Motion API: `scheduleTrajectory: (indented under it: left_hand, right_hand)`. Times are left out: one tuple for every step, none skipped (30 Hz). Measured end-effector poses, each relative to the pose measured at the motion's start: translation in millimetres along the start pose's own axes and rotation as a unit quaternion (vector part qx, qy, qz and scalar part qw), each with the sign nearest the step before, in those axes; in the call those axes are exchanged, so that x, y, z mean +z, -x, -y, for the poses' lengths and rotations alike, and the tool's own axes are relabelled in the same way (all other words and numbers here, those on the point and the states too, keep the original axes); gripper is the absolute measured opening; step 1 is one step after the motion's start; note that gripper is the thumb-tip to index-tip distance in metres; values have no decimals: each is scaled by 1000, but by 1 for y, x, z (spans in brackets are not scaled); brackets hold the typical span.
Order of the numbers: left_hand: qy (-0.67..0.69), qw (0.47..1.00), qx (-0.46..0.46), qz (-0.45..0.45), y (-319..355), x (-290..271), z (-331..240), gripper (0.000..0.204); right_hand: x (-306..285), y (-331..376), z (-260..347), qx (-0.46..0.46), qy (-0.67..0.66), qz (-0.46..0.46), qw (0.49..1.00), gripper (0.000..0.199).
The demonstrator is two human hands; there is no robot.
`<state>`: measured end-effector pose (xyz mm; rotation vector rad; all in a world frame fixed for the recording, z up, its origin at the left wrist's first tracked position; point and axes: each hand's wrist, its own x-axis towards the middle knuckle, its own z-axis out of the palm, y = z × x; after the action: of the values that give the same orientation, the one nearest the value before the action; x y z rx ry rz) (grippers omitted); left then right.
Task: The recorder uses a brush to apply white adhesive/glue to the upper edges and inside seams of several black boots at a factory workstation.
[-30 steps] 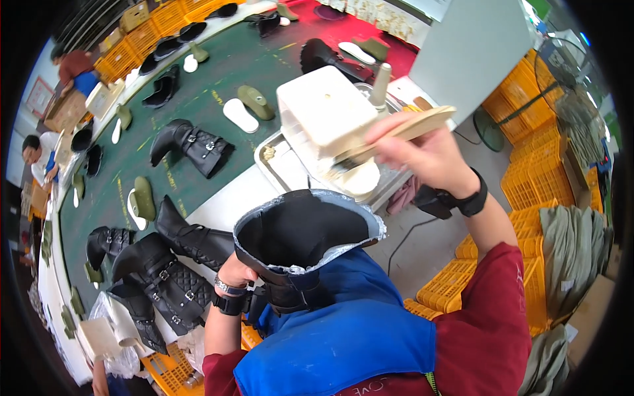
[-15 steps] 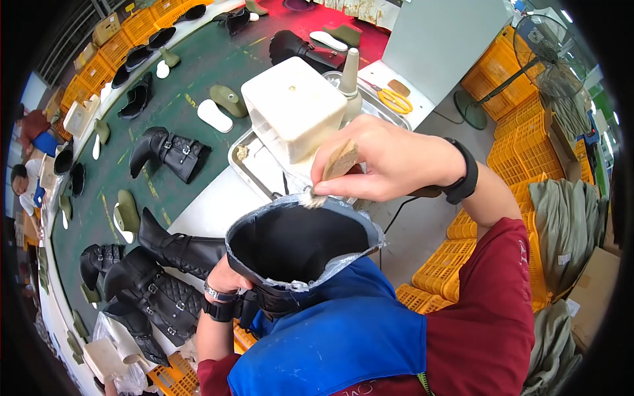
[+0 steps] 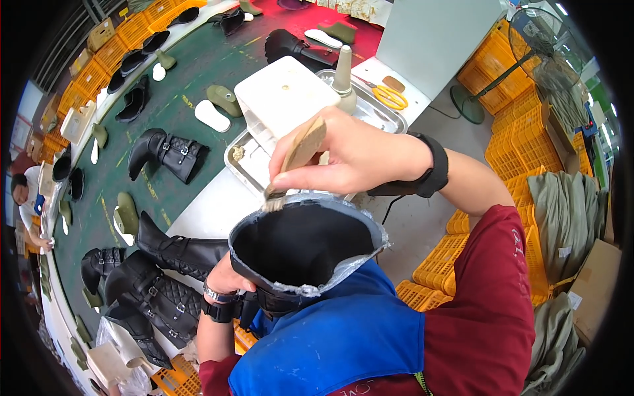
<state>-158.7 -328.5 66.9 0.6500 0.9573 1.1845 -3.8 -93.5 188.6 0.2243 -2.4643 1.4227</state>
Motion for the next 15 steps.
scheduleTrajectory:
  left_hand:
    - [-7, 1000, 11, -1, 2, -5, 4, 101]
    - [-15, 1000, 22, -2, 4, -9, 8, 101]
    - [-22, 999, 32, -2, 6, -12, 12, 101]
    - [-29, 999, 41, -1, 7, -16, 16, 101]
    - [-36, 998, 51, 0, 8, -19, 19, 101]
    - [-44, 997, 60, 1, 9, -22, 22, 101]
    - [-51, 996, 70, 1, 10, -24, 24, 101]
    - [-59, 995, 79, 1, 12, -26, 26, 100]
    - [-67, 994, 89, 1, 14, -28, 28, 100]
    - [-75, 992, 99, 1, 17, -28, 29, 100]
    - [-82, 991, 108, 0, 19, -29, 30, 100]
    - [-83, 991, 107, 1, 22, -29, 30, 100]
    - [-51, 994, 95, -8, 24, -29, 31, 100]
    - [-18, 996, 84, -17, 24, -30, 30, 100]
    - [-19, 996, 83, -16, 24, -32, 31, 100]
  right_hand:
    - [-3, 3, 1, 1, 0, -1, 1000, 11]
    - [-7, 7, 3, 35, 35, -4, 999, 12]
    - [-11, 11, 3, 70, 70, -7, 995, 13]
    - [-12, 14, 0, 57, 95, -16, 994, 16]
    - [-14, 20, 1, 59, 95, -19, 994, 16]
    - [-15, 25, 6, 136, 54, -24, 989, 17]
    - [-16, 28, 9, 210, 11, -30, 977, 19]
    - [-15, 33, 3, 203, 18, -29, 979, 21]
    - [-15, 37, 1, 204, 17, -31, 978, 21]
    - [-16, 40, -1, 217, 29, -21, 975, 20]
    - [-17, 42, -1, 231, 40, -11, 972, 20]
    - [-18, 43, -2, 231, 39, -12, 972, 20]
    - [-19, 43, -2, 251, 14, -9, 968, 20]
    - [-19, 43, -2, 270, -11, -6, 963, 19]
    - [-20, 43, -2, 270, -12, -8, 963, 19]
